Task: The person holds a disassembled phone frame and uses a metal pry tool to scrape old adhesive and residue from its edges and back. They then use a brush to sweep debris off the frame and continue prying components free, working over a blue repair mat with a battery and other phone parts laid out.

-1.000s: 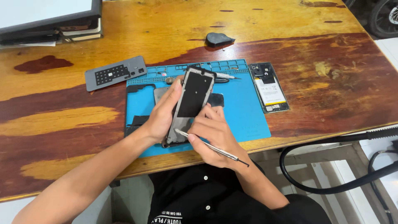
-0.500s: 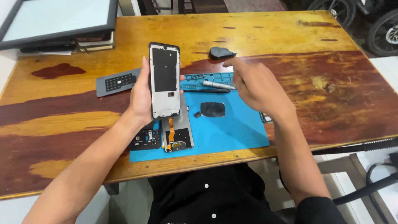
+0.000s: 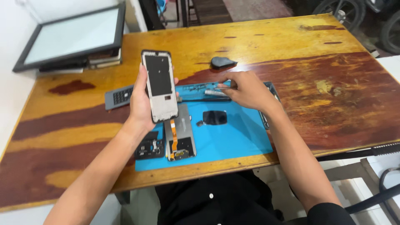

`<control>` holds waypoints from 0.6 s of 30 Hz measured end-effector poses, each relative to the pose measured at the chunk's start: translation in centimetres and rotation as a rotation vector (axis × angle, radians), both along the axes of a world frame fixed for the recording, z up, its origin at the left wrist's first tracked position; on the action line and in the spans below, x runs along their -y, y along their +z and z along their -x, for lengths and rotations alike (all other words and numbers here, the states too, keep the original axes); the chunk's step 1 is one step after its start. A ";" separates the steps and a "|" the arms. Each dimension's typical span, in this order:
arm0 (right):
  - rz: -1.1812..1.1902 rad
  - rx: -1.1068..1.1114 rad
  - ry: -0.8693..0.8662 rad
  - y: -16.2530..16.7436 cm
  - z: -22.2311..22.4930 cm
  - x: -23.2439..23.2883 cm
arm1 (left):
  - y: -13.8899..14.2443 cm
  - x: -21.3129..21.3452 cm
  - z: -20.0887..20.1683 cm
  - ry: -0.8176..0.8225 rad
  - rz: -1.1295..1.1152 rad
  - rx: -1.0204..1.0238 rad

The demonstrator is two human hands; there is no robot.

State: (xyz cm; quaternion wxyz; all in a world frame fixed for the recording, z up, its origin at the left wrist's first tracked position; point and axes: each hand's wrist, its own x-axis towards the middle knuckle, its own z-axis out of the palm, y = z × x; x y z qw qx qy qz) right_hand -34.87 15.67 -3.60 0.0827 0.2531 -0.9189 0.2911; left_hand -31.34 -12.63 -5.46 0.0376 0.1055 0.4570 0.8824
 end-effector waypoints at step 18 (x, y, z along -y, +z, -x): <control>-0.229 -0.111 0.118 -1.5 -0.2 5.0 | 1.9 -0.2 2.9 0.053 -0.046 -0.041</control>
